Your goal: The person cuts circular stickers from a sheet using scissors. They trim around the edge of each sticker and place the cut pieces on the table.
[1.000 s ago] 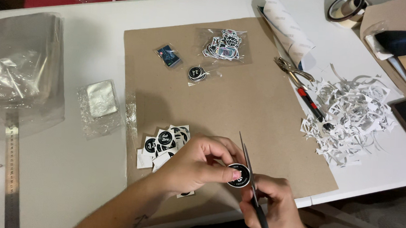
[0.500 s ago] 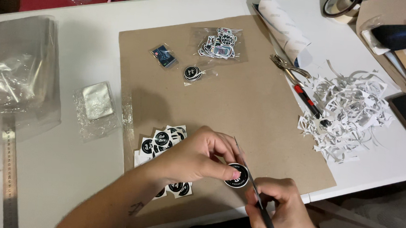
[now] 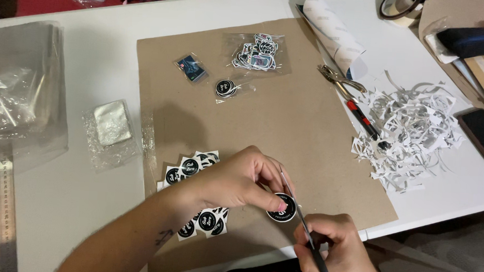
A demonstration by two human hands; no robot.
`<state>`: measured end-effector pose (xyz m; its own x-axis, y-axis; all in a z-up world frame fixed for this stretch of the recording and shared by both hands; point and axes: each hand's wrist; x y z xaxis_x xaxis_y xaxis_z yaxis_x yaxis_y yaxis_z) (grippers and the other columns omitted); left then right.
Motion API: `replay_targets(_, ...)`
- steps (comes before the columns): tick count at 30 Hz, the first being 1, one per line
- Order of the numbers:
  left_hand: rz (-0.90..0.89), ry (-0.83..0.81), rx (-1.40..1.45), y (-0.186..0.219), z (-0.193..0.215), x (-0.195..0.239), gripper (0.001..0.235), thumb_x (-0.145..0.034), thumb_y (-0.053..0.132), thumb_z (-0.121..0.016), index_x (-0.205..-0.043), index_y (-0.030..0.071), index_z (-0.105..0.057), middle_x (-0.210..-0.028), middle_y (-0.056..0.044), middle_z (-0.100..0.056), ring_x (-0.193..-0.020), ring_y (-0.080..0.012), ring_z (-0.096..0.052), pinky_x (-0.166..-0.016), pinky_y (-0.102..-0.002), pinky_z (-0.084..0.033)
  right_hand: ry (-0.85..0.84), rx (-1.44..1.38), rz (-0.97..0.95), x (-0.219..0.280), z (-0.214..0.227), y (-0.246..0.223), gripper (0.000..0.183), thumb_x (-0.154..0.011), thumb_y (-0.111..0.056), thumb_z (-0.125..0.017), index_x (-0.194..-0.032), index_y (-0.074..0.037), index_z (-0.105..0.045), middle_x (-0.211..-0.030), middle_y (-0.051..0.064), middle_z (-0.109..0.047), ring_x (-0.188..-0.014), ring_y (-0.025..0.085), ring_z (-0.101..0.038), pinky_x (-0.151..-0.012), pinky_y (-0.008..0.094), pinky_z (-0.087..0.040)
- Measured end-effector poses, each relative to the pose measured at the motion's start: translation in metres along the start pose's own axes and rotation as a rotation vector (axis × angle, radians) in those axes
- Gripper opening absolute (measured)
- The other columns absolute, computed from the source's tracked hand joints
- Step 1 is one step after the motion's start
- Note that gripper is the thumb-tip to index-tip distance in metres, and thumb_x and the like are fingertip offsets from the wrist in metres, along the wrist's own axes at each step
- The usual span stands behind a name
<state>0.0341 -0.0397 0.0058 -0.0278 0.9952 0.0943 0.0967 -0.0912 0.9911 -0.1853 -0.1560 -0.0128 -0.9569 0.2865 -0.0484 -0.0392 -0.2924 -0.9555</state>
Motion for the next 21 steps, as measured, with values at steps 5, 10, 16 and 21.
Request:
replay_targets(5,-0.009,-0.053,0.037,-0.011,0.004,-0.011,0.011,-0.075,0.012,-0.082,-0.073,0.006,-0.073,-0.101,-0.013,-0.075,-0.086,-0.0121,-0.068,-0.082,-0.024,-0.051,0.015,0.007,-0.017,0.003,0.003,0.006,0.020,-0.072,-0.004,-0.076,-0.063,-0.011,-0.059,-0.053,-0.004,-0.045,-0.047,0.007,-0.032,-0.041,0.025,-0.029)
replay_targets(10,0.034,-0.115,0.063,-0.005,0.007,-0.019,0.007,-0.076,0.008,-0.081,-0.077,0.003,-0.075,-0.100,-0.014,-0.074,-0.081,-0.0109,-0.066,-0.076,-0.023,-0.051,0.000,-0.055,-0.075,0.007,0.009,0.011,0.023,-0.072,-0.001,-0.077,-0.061,-0.009,-0.059,-0.052,-0.004,-0.044,-0.047,0.007,-0.031,-0.041,0.025,-0.027)
replay_targets(16,0.065,-0.193,-0.013,0.004,0.010,-0.032,0.007,-0.077,0.008,-0.080,-0.081,0.002,-0.078,-0.100,-0.008,-0.077,-0.077,-0.0085,-0.064,-0.073,-0.021,-0.049,-0.009,-0.041,-0.090,0.010,0.016,0.019,0.023,-0.071,0.000,-0.079,-0.061,-0.009,-0.061,-0.052,-0.004,-0.043,-0.047,0.007,-0.031,-0.041,0.025,-0.026)
replay_targets(21,0.128,-0.228,-0.019,0.005,0.010,-0.040,0.008,-0.078,0.007,-0.079,-0.083,0.000,-0.078,-0.099,-0.007,-0.077,-0.073,-0.0073,-0.061,-0.069,-0.021,-0.046,0.008,-0.009,-0.141,0.012,0.021,0.022,0.023,-0.073,-0.002,-0.079,-0.060,-0.009,-0.061,-0.051,-0.003,-0.043,-0.048,0.008,-0.031,-0.042,0.026,-0.026)
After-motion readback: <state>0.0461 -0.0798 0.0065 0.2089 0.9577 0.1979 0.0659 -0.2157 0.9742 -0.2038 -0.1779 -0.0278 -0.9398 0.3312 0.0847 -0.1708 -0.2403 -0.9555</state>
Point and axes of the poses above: each hand's wrist, its own x-axis away from the middle knuckle, its own z-axis out of the back of the hand, y = z × x
